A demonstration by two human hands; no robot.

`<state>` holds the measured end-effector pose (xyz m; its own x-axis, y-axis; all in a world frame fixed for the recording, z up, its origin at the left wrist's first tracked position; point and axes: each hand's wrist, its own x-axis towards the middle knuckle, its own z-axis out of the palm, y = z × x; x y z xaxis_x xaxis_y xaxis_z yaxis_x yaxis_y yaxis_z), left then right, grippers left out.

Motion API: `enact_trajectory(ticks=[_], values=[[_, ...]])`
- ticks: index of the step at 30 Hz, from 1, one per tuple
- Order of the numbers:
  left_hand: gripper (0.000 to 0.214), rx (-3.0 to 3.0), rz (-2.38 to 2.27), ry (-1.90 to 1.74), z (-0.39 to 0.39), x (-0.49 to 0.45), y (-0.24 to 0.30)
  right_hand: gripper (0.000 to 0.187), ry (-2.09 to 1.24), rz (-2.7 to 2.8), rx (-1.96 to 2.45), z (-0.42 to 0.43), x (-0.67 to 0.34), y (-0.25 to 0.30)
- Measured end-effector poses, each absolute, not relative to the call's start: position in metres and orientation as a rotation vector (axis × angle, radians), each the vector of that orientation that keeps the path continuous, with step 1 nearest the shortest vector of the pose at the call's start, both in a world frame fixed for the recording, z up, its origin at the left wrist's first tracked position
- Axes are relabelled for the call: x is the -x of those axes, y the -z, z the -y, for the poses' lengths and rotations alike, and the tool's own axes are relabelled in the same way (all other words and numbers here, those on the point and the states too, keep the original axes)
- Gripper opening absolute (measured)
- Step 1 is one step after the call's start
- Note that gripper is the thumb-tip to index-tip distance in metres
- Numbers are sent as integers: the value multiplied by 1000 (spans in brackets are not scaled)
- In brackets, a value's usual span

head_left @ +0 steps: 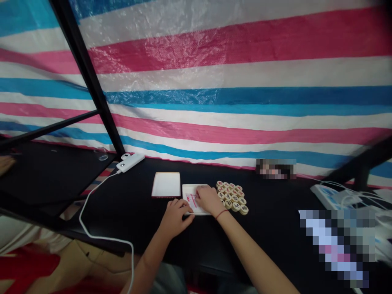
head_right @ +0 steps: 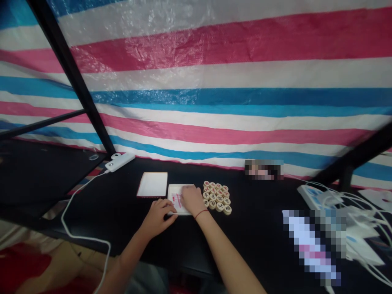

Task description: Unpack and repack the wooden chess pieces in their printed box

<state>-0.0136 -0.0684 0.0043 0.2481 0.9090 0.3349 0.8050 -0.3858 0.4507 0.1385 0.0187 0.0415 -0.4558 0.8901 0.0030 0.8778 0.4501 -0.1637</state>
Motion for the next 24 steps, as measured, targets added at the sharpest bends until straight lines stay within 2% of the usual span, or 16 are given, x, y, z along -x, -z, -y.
enact_trajectory(ticks=[5,10,14,16,21,24], values=[[9,-2333,-1627,-814,69,15,-6,15,-306,2539,1524,-15,-153,-54],[10,-2334,-1613,-812,69,16,-6,20,-661,2011,1341,2,-215,-69],[12,-2345,-1602,-831,68,16,-3,18,-880,1992,1401,28,-268,-60],[12,-2371,-1602,-841,69,15,-3,20,-805,2070,1507,40,-282,-47],[15,-2457,-1833,-936,71,12,-3,30,-79,2049,1598,69,-278,-12],[27,-2462,-1959,-966,72,11,-1,32,45,2058,1598,86,-265,3]])
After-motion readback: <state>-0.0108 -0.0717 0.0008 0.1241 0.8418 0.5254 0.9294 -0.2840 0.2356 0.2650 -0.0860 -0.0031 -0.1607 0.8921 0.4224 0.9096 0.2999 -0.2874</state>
